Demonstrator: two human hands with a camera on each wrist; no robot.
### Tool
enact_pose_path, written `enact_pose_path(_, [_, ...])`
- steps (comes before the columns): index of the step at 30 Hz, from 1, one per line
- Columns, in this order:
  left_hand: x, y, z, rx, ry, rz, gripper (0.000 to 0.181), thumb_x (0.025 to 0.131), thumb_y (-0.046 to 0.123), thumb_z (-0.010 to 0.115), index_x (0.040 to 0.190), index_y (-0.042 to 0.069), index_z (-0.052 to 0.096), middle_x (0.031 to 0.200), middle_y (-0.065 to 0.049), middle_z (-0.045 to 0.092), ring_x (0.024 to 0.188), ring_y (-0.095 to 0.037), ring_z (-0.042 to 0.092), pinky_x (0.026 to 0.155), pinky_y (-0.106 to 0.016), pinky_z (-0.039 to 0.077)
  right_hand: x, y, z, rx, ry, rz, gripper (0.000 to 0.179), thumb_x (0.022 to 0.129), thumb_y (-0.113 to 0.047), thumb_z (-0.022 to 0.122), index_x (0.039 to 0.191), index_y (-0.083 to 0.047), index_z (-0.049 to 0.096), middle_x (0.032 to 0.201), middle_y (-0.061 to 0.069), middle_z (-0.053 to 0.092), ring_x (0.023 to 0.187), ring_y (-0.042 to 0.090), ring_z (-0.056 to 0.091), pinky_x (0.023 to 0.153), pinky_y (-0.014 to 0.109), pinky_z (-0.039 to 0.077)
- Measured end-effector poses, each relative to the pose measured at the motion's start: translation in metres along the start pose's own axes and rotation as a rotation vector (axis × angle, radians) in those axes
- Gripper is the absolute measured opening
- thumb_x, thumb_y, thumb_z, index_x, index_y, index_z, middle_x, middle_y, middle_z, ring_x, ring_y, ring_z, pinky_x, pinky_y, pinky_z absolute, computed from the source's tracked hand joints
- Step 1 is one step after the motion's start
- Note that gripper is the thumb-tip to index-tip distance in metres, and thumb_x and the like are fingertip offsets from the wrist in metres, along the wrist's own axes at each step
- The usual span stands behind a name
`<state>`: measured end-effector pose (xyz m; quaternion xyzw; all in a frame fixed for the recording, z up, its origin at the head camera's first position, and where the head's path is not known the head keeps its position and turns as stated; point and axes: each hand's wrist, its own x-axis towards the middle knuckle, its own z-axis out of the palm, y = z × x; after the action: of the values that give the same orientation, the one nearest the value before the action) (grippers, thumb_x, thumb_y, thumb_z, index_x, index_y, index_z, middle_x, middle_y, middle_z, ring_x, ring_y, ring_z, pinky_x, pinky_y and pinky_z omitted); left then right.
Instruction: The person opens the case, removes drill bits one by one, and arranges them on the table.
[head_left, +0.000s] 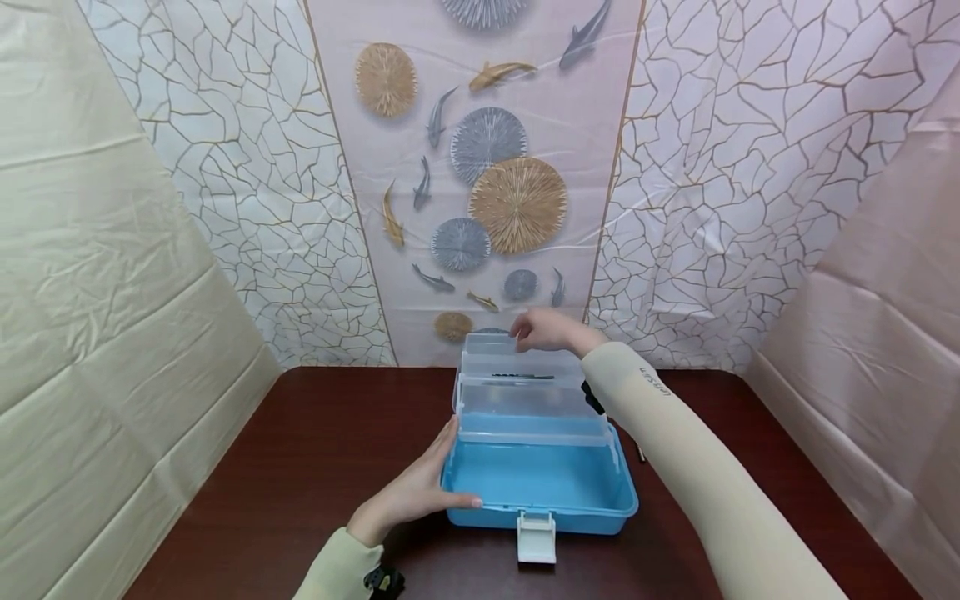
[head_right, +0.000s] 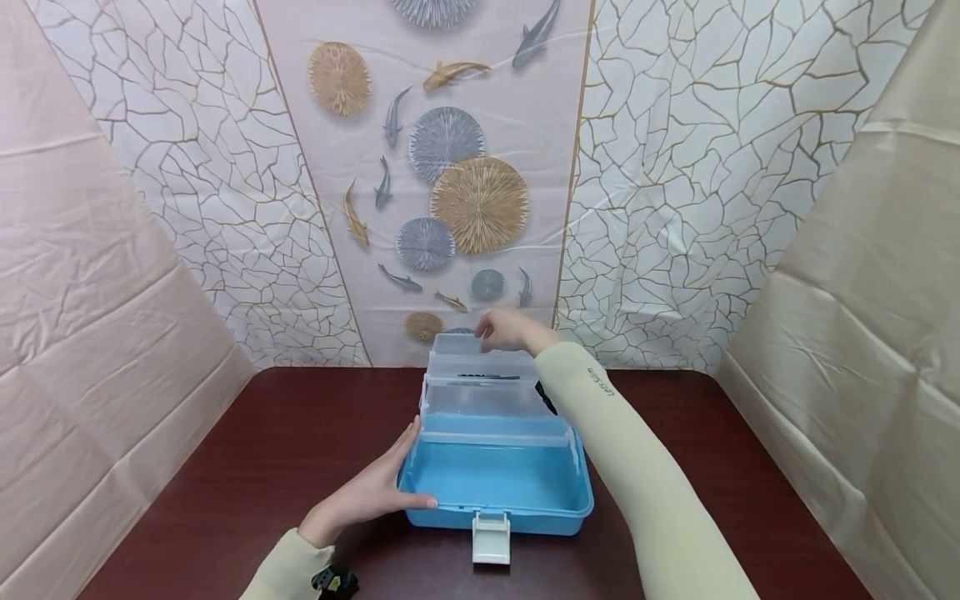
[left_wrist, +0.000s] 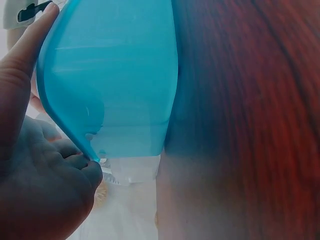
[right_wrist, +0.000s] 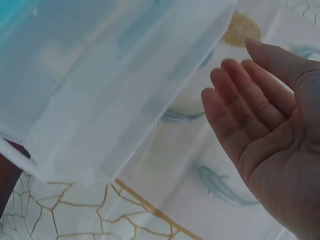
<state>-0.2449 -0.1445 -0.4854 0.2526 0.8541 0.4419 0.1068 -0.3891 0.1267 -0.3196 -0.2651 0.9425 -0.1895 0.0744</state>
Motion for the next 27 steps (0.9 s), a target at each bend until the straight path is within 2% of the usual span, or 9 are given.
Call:
enact_pose_path(6, [0.002,-0.003,0.000,-0.007,0.000,-0.010,0.120,0.083,0.047,0.082,0.163,0.029,-0.005,0.169,0.001,-0.005,0.153,-0.027,0.005,0.115,-0.060,0.023,0.005,0.000,0.015,-0.021,-0.064,-0.009,0.028,0.095,-0.014,0.070,0.121,-0.003,0.070,0.111,0.008,0.070,0.103,0.023,0.065,0.092,0.041,0.052])
enact_pose_path(14, [0.001,-0.003,0.002,-0.002,0.000,-0.006,0.119,0.084,0.046,0.082,0.163,0.028,-0.005,0.169,0.000,-0.004,0.153,-0.028,0.007,0.115,-0.061,0.023,0.006,-0.002,0.032,-0.045,-0.138,-0.057,0.013,0.094,-0.009,0.070,0.106,-0.005,0.074,0.096,0.002,0.071,0.085,0.015,0.065,0.081,0.034,0.054])
enact_pose_path(21, [0.000,-0.002,0.002,0.012,0.003,-0.009,0.120,0.083,0.046,0.083,0.163,0.026,-0.004,0.169,-0.003,-0.003,0.153,-0.029,0.007,0.115,-0.061,0.023,0.009,0.003,0.036,-0.093,-0.136,-0.076,0.007,0.094,-0.009,0.070,0.097,-0.006,0.075,0.091,0.002,0.071,0.081,0.013,0.064,0.078,0.033,0.054])
enact_pose_path(27, [0.001,-0.004,0.001,0.019,0.006,-0.007,0.119,0.083,0.045,0.082,0.163,0.028,-0.004,0.169,-0.001,-0.003,0.153,-0.027,0.007,0.116,-0.060,0.023,0.010,0.002,0.037,-0.094,-0.146,-0.050,0.006,0.094,-0.009,0.070,0.094,-0.007,0.075,0.088,0.000,0.069,0.078,0.013,0.061,0.077,0.031,0.053])
